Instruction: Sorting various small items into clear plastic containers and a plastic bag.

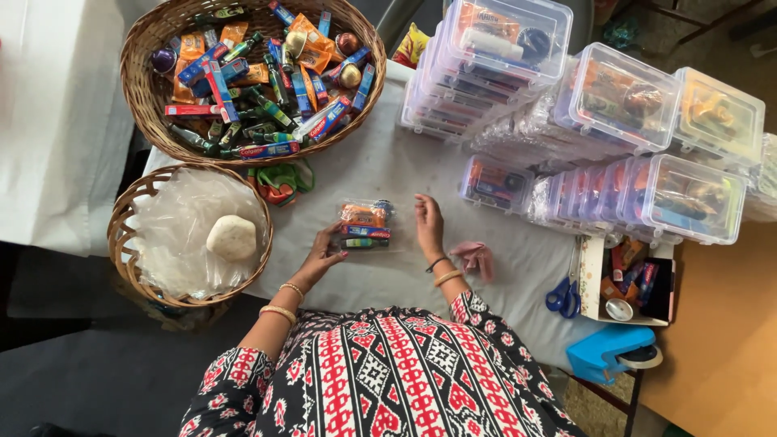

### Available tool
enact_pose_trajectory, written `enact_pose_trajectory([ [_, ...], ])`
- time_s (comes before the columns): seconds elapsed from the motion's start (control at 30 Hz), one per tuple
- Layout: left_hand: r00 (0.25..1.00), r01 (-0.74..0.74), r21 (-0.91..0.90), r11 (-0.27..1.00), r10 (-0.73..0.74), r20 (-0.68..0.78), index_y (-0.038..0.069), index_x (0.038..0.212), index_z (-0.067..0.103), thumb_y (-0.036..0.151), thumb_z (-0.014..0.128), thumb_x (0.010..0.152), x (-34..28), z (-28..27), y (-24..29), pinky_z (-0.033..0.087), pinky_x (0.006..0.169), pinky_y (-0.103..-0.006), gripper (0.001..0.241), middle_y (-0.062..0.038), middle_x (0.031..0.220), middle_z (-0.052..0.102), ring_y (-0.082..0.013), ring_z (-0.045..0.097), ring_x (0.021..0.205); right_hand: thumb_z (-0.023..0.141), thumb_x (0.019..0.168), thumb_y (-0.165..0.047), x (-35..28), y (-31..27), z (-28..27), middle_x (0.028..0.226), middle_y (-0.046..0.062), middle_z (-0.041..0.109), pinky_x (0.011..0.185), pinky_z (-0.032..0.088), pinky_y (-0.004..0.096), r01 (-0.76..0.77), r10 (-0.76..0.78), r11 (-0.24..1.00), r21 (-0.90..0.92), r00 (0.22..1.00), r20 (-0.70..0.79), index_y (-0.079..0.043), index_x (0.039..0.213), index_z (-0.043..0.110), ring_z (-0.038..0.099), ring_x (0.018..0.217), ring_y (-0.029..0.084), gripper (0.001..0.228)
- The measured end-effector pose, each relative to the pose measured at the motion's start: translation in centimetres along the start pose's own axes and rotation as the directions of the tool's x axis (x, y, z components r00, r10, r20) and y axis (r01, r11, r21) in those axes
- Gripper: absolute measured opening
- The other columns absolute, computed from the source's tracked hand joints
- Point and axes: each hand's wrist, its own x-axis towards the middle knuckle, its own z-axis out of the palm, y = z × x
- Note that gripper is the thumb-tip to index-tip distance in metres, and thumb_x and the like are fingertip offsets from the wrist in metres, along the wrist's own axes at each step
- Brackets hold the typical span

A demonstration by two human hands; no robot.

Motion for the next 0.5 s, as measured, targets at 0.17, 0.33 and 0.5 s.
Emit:
enact_pose_trajectory([
  [0.17, 0.999, 0.041, 0.007, 0.999, -0.041, 0.005, 0.026, 0.157, 0.036, 0.025, 0.075, 0.084, 0.1, 0.0, 0.0, 0.048, 0.099, -0.0339, 0.083, -0.007, 0.141, 0.041, -0.0223, 0.05, 0.112, 0.079, 0.072, -0.008, 1.1, -5.4, -0.3, 0.125, 0.007, 0.057, 0.1, 0.048, 0.042, 0.45, -0.335, 0.819, -0.357, 0.879, 0.339, -0.022, 0.135, 0.063, 0.052, 0.111, 0.032, 0.066],
  [0.33, 0.998, 0.06, -0.002, 0.998, -0.06, 0.011, 0.023, 0.156, 0.036, 0.024, 0.075, 0.084, 0.3, 0.0, -0.9, 0.05, 0.098, -0.033, 0.082, -0.007, 0.14, 0.04, -0.0206, 0.05, 0.111, 0.088, 0.062, -0.011, 2.3, -6.3, 0.8, 0.127, 0.008, 0.054, 0.103, 0.04, 0.043, 0.462, -0.237, 0.777, -0.428, 0.844, 0.48, -0.026, 0.128, 0.064, 0.048, 0.112, 0.033, 0.072],
  [0.5, 0.999, 0.039, -0.002, 0.999, -0.039, -0.001, 0.022, 0.157, 0.037, 0.022, 0.075, 0.084, 0.4, 0.2, -1.6, 0.05, 0.098, -0.0325, 0.082, -0.008, 0.138, 0.04, -0.0203, 0.05, 0.111, 0.088, 0.071, -0.012, 2.7, -3.9, 0.6, 0.107, 0.009, 0.064, 0.092, 0.049, 0.044, 0.291, -0.21, 0.917, -0.272, 0.934, 0.29, -0.016, 0.119, 0.053, 0.063, 0.104, 0.03, 0.059],
])
